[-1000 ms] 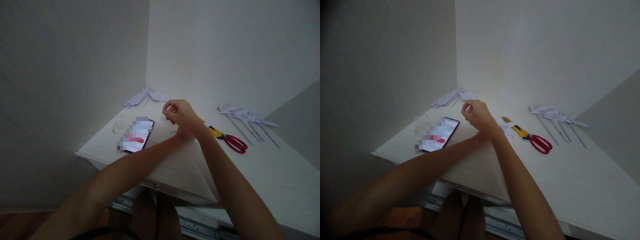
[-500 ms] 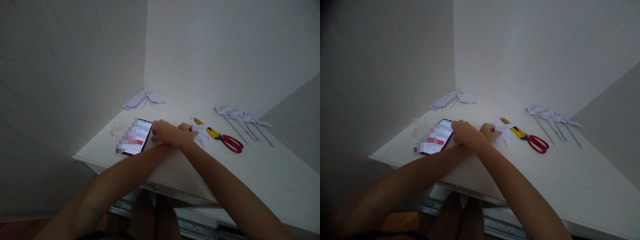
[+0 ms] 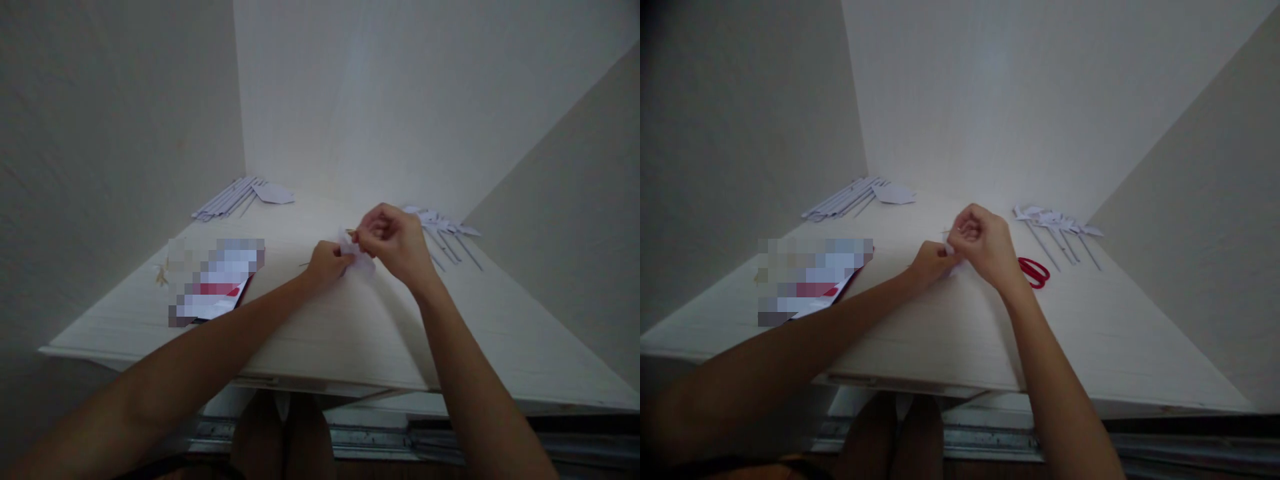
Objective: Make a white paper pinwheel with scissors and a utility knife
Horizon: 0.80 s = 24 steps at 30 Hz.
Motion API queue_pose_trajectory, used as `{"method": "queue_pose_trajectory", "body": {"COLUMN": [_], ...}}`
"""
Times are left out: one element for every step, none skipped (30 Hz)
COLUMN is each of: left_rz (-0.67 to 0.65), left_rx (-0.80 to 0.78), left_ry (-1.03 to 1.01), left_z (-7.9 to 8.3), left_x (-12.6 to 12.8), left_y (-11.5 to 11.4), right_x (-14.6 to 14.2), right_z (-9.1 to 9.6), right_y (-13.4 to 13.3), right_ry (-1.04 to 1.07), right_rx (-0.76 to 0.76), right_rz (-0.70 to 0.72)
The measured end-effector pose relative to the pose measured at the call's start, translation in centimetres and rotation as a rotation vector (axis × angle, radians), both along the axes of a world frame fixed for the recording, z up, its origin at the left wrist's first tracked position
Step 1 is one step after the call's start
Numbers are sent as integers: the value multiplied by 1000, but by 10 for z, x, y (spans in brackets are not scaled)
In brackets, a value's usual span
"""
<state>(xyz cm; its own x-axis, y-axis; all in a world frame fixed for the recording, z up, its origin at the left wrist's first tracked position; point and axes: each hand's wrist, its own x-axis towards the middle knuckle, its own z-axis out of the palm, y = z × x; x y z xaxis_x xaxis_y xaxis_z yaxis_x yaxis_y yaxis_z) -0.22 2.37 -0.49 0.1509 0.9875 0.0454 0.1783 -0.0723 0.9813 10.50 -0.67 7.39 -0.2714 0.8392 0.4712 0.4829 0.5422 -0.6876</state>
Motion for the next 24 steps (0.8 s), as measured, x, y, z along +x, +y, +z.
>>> {"method": "queue_pose_trajectory", "body": {"left_rz": [13, 25, 35, 42, 48, 60, 73, 88, 104, 117, 128, 135, 138, 138, 139, 138, 138, 134, 132, 131, 128, 128, 129, 128], "left_rx": [43, 73, 95, 103, 100, 96, 90, 82, 73, 65, 61, 58, 58, 61, 66, 71, 78, 84, 91, 98, 107, 117, 126, 133], "left_ry": [-8, -9, -10, -9, -8, -9, -12, -16, -23, -29, -38, -47, -55, -58, -55, -48, -43, -41, -40, -39, -35, -29, -19, -10], "left_z": [-2, -3, -3, -3, -3, -2, -1, 1, 2, 2, 3, 2, 2, 1, -1, -2, -3, -4, -5, -5, -5, -5, -6, -6], "left_x": [1, 1, 2, 2, 2, 3, 3, 3, 3, 3, 3, 4, 4, 4, 4, 4, 3, 3, 3, 3, 3, 2, 2, 2], "left_y": [0, 0, 0, -1, -1, -2, -3, -3, -4, -5, -5, -5, -5, -4, -3, -3, -2, -2, -1, -1, -1, -1, 0, 0], "right_x": [15, 27, 36, 43, 48, 50, 51, 51, 51, 50, 49, 49, 48, 47, 46, 45, 44, 44, 44, 44, 44, 44, 44, 44], "right_z": [-9, -19, -30, -41, -49, -56, -60, -62, -63, -63, -63, -62, -62, -62, -63, -63, -64, -65, -65, -66, -66, -66, -67, -67], "right_y": [2, 4, 6, 8, 10, 11, 11, 11, 10, 8, 6, 5, 4, 3, 2, 2, 2, 2, 3, 3, 3, 3, 3, 3], "right_ry": [84, 144, 189, 208, 208, 198, 167, 119, 59, -7, -71, -122, -157, -182, -202, -225, -249, -272, -294, -312, -323, -331, -336, -342], "right_rx": [-28, -57, -76, -83, -84, -78, -61, -40, -16, 8, 32, 55, 78, 103, 127, 146, 159, 164, 165, 166, 168, 174, 181, 189], "right_rz": [1, 3, 5, 19, 30, 29, 18, -1, -22, -42, -61, -77, -92, -108, -124, -133, -138, -138, -138, -138, -141, -146, -153, -158]}}
